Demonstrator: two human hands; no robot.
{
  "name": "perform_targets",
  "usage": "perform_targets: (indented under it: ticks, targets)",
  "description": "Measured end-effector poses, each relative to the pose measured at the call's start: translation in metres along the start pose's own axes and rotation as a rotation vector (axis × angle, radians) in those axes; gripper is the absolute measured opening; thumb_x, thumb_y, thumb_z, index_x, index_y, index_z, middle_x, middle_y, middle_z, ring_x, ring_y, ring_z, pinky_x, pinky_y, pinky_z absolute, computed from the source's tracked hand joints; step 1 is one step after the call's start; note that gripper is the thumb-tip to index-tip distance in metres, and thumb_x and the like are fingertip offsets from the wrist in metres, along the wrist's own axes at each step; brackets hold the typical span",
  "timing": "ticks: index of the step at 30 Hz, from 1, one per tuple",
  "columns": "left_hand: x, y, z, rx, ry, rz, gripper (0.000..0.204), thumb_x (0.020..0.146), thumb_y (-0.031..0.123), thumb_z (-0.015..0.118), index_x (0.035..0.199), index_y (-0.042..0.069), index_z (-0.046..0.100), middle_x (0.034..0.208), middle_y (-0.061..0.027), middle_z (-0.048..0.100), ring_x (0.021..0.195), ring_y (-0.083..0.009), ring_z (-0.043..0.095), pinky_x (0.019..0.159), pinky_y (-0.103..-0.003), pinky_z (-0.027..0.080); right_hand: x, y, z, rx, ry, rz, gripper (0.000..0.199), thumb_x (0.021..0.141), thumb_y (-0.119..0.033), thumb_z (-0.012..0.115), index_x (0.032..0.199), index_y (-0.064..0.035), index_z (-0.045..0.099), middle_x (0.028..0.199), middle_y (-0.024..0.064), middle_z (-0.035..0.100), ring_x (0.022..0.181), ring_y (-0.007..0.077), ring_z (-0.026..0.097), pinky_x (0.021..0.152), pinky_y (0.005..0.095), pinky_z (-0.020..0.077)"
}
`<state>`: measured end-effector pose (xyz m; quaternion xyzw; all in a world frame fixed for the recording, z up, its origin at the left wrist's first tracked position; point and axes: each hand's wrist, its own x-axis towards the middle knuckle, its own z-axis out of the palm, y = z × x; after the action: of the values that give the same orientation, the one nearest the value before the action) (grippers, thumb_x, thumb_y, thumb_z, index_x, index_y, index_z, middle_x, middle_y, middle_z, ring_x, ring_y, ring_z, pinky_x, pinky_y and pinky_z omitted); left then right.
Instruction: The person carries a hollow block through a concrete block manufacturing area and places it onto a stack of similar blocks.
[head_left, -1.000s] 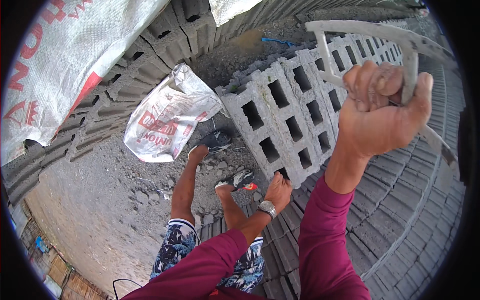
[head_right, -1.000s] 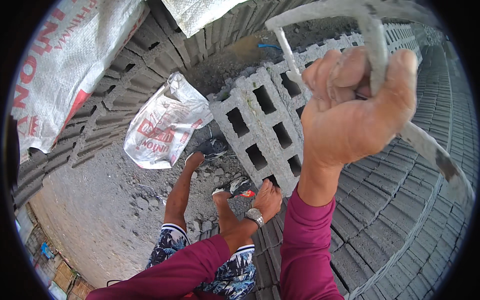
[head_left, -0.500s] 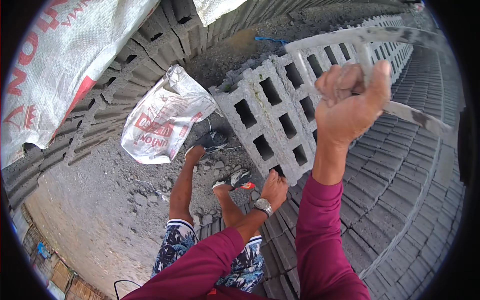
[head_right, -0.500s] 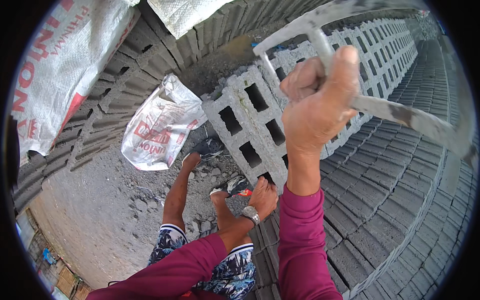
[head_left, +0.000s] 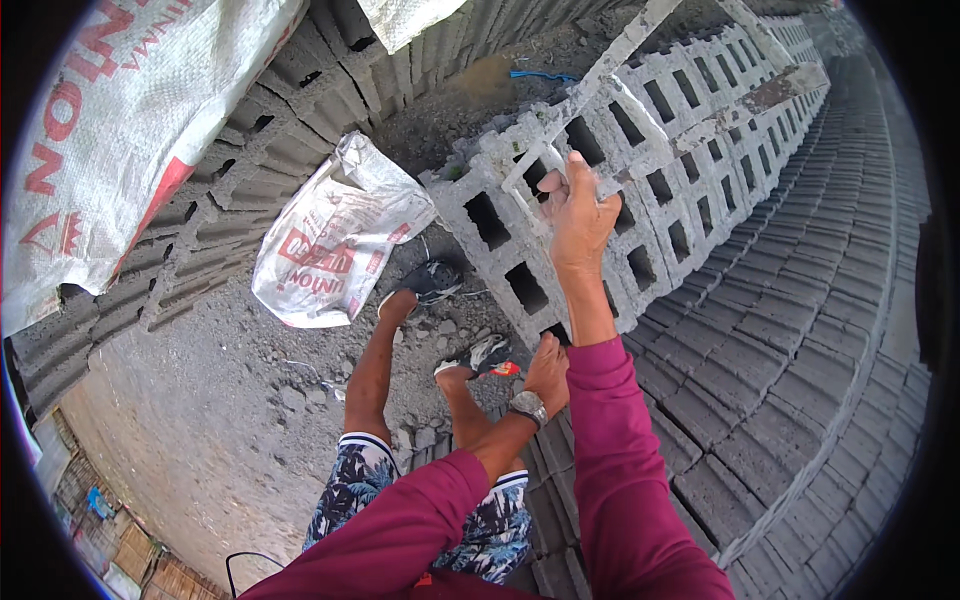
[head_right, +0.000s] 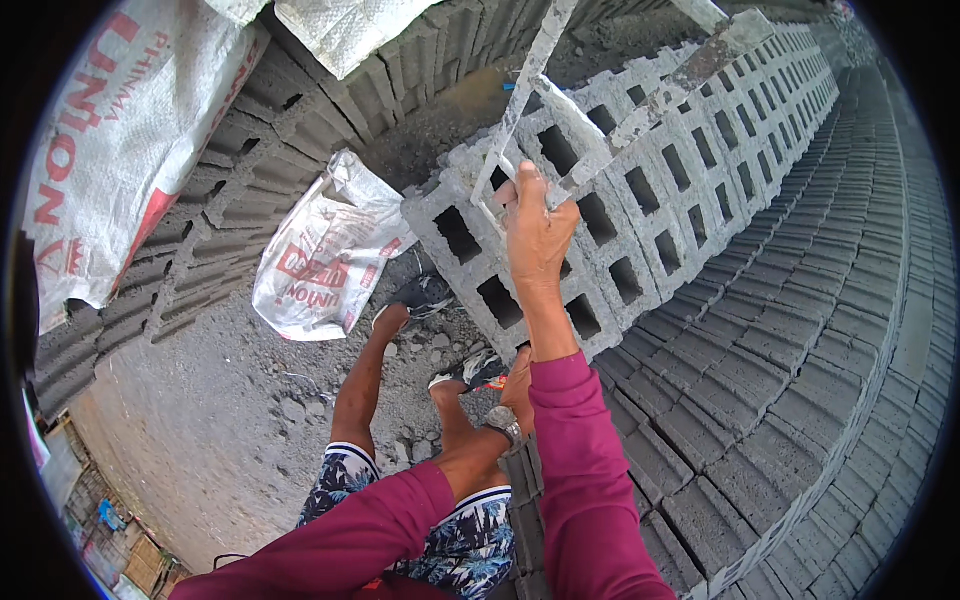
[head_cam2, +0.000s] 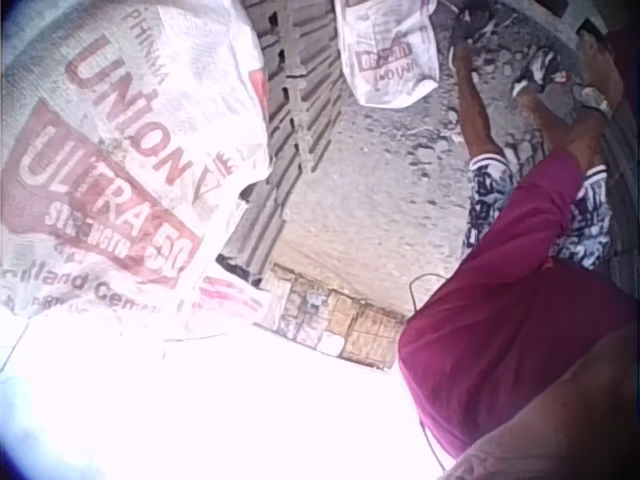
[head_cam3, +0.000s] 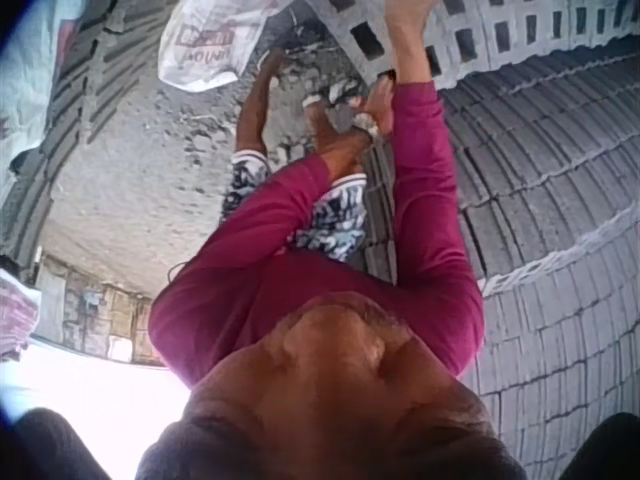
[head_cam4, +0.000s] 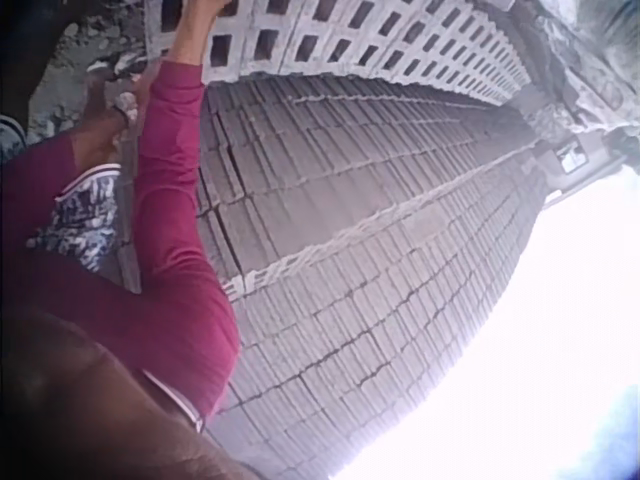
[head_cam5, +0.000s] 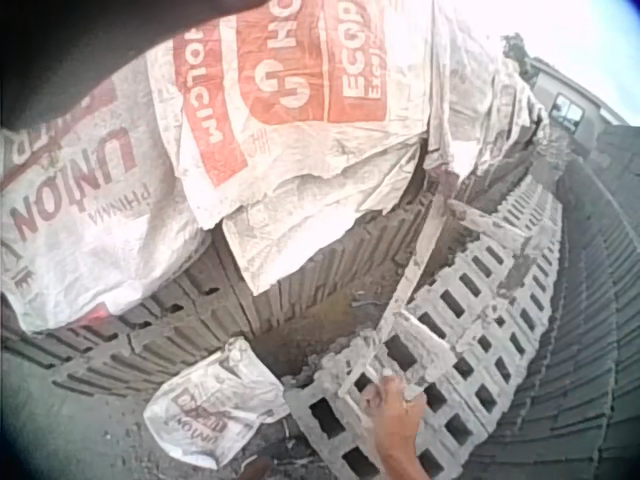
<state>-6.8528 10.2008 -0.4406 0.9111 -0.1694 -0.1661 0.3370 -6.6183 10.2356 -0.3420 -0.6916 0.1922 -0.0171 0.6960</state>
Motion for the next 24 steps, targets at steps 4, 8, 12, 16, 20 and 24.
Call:
perform_targets:
  ticks: [4,8,12,16,20,24]
  targets:
    - [0.002,0.007,-0.004,0.201,-0.044,0.012,0.033,0.085,0.025,0.056,0.098,-0.003,0.067,0.082,-0.0143,0.067,0.099,-0.0284,0.057,0.105,-0.042,0.03,-0.011,-0.095,-0.005,0.161,0.059,-0.232,0.046,0.097,-0.041,0.056,0.067,-0.0068,0.049,0.053,0.0006,0.041,0.045,0.0109,0.034,0.045,0.0288,0.0279]
    - [-0.001,0.006,-0.01,0.214,-0.086,-0.013,0.034,0.084,0.024,0.058,0.099,-0.005,0.067,0.084,-0.0148,0.068,0.098,-0.0281,0.057,0.107,-0.043,0.029,-0.018,-0.199,-0.004,0.344,0.089,-0.64,0.055,0.104,-0.042,0.034,0.058,-0.0115,0.036,0.049,-0.0019,0.028,0.041,0.0126,0.022,0.045,0.0283,0.0221]
    - [0.0,0.003,0.004,0.048,-0.052,0.012,0.037,0.084,0.025,0.055,0.104,-0.005,0.065,0.089,-0.0169,0.067,0.101,-0.0297,0.055,0.108,-0.044,0.028,-0.002,-0.088,0.001,0.067,0.04,-0.513,0.05,0.103,-0.039,0.04,0.062,-0.0111,0.038,0.05,-0.0016,0.031,0.043,0.0108,0.025,0.044,0.0279,0.023]
    - [0.001,-0.001,0.044,-0.779,0.406,-0.209,0.033,0.085,0.022,0.05,0.1,-0.003,0.064,0.091,-0.0166,0.066,0.105,-0.0314,0.053,0.107,-0.044,0.028,0.002,0.011,0.011,0.118,0.076,-0.023,0.041,0.1,-0.038,0.052,0.071,-0.0104,0.042,0.052,0.0,0.039,0.045,0.0097,0.035,0.043,0.0279,0.0284]
    - [0.002,0.006,0.008,0.044,-0.009,-0.002,0.03,0.088,0.021,0.048,0.096,-0.002,0.066,0.093,-0.0167,0.066,0.104,-0.0315,0.053,0.105,-0.044,0.029,0.007,-0.028,0.001,0.148,0.076,-0.135,0.045,0.099,-0.041,0.051,0.068,-0.01,0.041,0.051,-0.0008,0.035,0.044,0.0107,0.032,0.044,0.0299,0.0267]
    - [-0.002,0.003,-0.005,0.184,-0.126,-0.014,0.03,0.087,0.021,0.051,0.096,-0.003,0.067,0.091,-0.0165,0.067,0.102,-0.031,0.054,0.105,-0.043,0.029,0.002,-0.152,0.005,0.385,-0.208,-0.526,0.057,0.099,-0.046,0.044,0.054,-0.0109,0.037,0.048,-0.0006,0.03,0.04,0.0136,0.027,0.045,0.0302,0.0246]
